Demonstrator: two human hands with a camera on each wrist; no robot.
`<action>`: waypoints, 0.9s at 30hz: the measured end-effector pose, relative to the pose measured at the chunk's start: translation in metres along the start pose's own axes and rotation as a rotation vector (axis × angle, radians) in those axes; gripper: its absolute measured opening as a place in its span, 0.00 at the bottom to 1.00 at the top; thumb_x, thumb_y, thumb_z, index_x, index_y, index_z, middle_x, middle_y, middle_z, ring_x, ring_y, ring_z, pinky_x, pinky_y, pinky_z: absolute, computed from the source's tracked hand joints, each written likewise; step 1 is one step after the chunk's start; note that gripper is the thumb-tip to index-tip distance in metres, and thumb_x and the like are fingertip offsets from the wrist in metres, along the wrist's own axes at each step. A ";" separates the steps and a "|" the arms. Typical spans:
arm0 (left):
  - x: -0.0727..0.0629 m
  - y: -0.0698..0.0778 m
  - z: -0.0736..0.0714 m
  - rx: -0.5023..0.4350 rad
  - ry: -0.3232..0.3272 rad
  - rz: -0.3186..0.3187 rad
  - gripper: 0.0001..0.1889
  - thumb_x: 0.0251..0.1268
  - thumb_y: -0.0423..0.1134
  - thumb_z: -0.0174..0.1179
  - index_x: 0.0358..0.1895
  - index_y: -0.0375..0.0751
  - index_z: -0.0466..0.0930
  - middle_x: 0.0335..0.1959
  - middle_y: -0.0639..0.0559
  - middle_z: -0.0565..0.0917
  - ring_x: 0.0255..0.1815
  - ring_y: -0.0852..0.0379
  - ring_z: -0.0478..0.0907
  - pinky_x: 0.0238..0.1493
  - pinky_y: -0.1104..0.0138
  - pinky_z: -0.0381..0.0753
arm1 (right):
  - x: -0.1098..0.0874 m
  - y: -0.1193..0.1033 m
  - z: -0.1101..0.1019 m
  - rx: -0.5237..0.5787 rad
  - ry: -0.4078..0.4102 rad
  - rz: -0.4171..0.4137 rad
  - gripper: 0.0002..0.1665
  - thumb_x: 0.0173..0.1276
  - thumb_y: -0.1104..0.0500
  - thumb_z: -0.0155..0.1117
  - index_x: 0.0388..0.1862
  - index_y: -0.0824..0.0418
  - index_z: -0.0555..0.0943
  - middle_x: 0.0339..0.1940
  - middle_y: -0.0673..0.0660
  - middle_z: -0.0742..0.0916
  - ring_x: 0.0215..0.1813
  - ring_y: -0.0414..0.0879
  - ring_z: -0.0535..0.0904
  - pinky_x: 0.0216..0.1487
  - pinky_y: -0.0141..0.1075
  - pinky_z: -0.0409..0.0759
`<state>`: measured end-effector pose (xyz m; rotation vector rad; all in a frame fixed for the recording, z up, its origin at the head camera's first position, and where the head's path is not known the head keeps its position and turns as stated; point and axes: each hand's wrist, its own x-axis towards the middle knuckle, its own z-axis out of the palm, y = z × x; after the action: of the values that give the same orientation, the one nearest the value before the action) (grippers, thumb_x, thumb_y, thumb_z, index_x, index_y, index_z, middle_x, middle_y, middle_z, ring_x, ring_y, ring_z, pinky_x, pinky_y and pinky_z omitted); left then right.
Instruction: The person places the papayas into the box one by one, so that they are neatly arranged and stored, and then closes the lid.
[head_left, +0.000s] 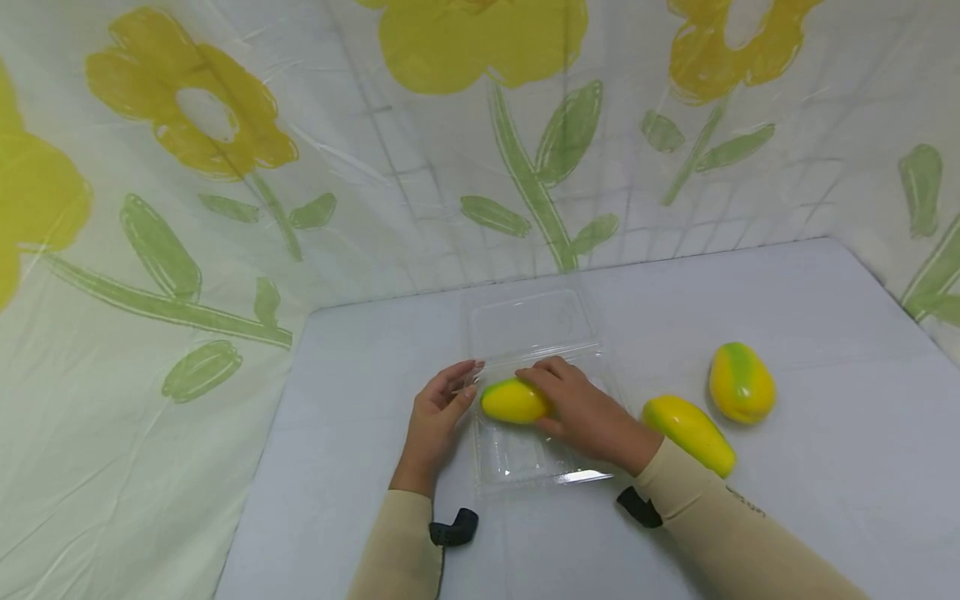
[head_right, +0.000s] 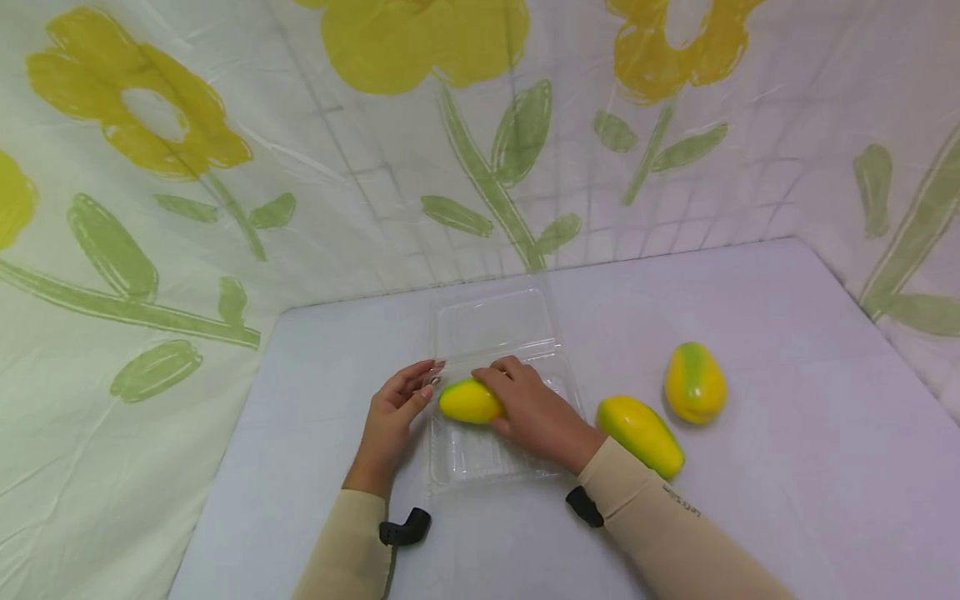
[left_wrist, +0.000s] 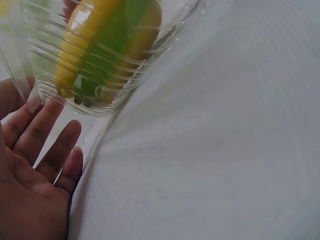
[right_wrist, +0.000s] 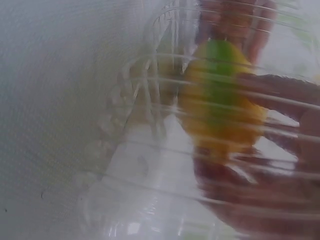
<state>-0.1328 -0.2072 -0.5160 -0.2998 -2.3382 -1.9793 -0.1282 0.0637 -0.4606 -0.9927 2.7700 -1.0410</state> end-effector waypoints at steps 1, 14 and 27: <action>0.000 0.000 0.000 0.000 -0.001 0.001 0.21 0.83 0.43 0.64 0.73 0.49 0.81 0.69 0.55 0.84 0.70 0.52 0.79 0.71 0.62 0.75 | 0.000 0.000 0.000 -0.001 0.000 0.000 0.41 0.68 0.67 0.81 0.77 0.63 0.75 0.69 0.62 0.77 0.66 0.58 0.76 0.69 0.54 0.79; 0.000 0.001 0.000 0.003 -0.003 0.000 0.21 0.83 0.44 0.64 0.73 0.49 0.81 0.69 0.55 0.84 0.71 0.52 0.79 0.72 0.62 0.74 | 0.000 -0.002 -0.006 -0.013 -0.017 0.024 0.41 0.68 0.64 0.80 0.78 0.62 0.75 0.70 0.63 0.77 0.68 0.59 0.76 0.70 0.54 0.78; -0.002 0.003 0.001 -0.016 0.006 -0.006 0.21 0.83 0.42 0.65 0.73 0.47 0.82 0.69 0.54 0.85 0.70 0.51 0.79 0.71 0.63 0.75 | -0.010 -0.004 -0.025 0.009 0.017 0.029 0.44 0.70 0.59 0.80 0.81 0.60 0.71 0.73 0.60 0.77 0.72 0.58 0.74 0.72 0.55 0.76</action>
<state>-0.1307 -0.2061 -0.5139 -0.2884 -2.3239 -1.9990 -0.1231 0.0817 -0.4406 -0.9448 2.7817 -1.0613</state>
